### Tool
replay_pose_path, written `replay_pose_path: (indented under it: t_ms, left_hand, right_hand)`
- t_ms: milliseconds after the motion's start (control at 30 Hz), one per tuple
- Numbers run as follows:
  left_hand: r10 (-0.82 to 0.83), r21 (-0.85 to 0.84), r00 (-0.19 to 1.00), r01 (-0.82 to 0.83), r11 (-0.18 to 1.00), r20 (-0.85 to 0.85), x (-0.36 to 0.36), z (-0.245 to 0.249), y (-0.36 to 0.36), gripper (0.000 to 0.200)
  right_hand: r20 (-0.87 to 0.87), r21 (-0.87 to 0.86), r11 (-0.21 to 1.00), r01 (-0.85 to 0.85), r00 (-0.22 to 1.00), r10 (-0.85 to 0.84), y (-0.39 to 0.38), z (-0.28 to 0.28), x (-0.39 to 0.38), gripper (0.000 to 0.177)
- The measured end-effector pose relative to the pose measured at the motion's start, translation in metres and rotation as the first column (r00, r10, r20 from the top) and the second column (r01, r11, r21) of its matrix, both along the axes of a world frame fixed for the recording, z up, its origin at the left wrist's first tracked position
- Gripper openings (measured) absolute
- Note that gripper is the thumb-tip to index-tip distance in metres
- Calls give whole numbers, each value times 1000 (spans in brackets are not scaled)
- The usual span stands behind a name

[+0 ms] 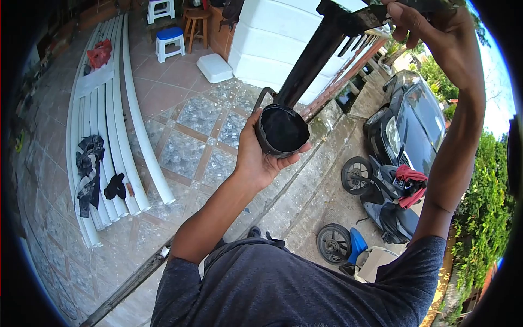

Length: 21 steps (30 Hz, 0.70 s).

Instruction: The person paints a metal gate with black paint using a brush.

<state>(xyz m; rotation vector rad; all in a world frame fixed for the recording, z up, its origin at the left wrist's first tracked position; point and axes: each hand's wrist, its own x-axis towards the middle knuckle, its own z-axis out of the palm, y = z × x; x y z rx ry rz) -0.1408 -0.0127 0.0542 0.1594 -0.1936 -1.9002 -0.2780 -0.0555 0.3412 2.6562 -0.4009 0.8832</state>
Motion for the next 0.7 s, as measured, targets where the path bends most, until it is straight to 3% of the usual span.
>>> replay_pose_path:
  t_ms: [133, 300, 367, 433, 500, 567, 700]
  left_hand:
    - [-21, -1, 1000, 21, 1000, -7, 0, 0, 2, 69]
    - [-19, -5, 999, 19, 1000, -28, -1, -4, 9, 68]
    - [-13, 1, 1000, 13, 1000, -10, -1, -4, 11, 68]
    - [-8, 6, 999, 8, 1000, 31, 1, -6, 15, 69]
    - [7, -2, 999, -7, 1000, 35, 3, -10, 20, 69]
    - [11, -8, 999, -11, 1000, 36, 4, -13, 24, 69]
    - [-11, -2, 1000, 11, 1000, -29, 9, -24, 33, 69]
  right_hand:
    - [-252, 229, 969, -90, 956, 148, 2, -20, 15, 8]
    - [-391, 195, 916, 350, 884, -254, 8, -6, 31, 12]
    - [-249, -18, 942, 336, 911, -330, 13, 9, 22, 13]
    - [-113, -94, 983, 161, 979, -171, 19, 13, 15, 13]
    - [-78, 69, 997, 33, 997, -28, 22, 6, 10, 10]
    - [-99, 324, 946, -8, 994, 42, 20, -13, 5, 9]
    - [-218, 326, 939, -109, 958, 187, -4, -86, -1, 12]
